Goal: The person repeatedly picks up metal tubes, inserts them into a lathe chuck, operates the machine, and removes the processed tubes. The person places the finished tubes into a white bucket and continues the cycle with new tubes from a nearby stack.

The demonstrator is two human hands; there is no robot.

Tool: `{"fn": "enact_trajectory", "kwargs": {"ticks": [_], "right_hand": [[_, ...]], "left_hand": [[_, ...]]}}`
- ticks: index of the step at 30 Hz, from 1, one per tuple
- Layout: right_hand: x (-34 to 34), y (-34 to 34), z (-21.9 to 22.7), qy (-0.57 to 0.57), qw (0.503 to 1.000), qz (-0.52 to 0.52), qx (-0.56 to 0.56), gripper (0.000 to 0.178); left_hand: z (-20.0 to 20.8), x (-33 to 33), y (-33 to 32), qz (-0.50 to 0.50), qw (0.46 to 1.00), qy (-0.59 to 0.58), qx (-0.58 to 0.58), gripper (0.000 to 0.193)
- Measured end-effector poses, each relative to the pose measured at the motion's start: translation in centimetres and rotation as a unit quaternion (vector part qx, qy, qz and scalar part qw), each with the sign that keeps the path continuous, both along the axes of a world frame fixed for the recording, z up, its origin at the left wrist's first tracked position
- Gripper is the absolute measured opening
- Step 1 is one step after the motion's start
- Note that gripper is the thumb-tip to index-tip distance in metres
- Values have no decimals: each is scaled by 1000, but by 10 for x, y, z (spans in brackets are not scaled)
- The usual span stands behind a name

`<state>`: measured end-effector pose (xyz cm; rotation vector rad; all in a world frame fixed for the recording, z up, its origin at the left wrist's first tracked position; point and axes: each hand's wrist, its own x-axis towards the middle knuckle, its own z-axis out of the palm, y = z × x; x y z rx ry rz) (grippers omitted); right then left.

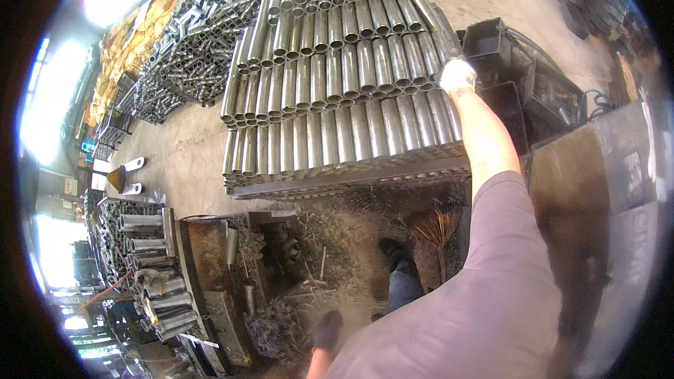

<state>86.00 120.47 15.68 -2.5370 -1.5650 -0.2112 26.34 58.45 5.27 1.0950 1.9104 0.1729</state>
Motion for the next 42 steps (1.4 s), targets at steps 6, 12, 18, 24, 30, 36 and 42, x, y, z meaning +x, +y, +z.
{"fn": "enact_trajectory", "kwargs": {"ticks": [6, 12, 18, 24, 30, 36, 42], "right_hand": [[21, -20, 1, 48, 984, 158, -66, 47], [-65, -234, -41, 807, 548, -73, 208, 35], [-231, -434, -47, 861, 477, -26, -175, 32], [-458, -574, 1, 546, 551, 442, -451, 54], [-605, -718, 71, 269, 393, 770, -424, 71], [-668, -768, 139, 404, 310, 491, -707, 67], [-805, -777, 182, 194, 249, 804, -505, 47]], "left_hand": [[-58, -33, -51, -121, 992, 44, -21, 53], [-24, -4, -46, 26, 999, -41, -19, 51], [61, 27, -22, 337, 819, -465, -19, 52], [147, -11, -125, 473, 538, -684, 135, 41], [203, -65, -318, 701, 400, -531, 258, 44], [268, -109, -460, 729, 472, -151, 472, 30], [293, -226, -547, 681, 528, 120, 492, 20]]}}
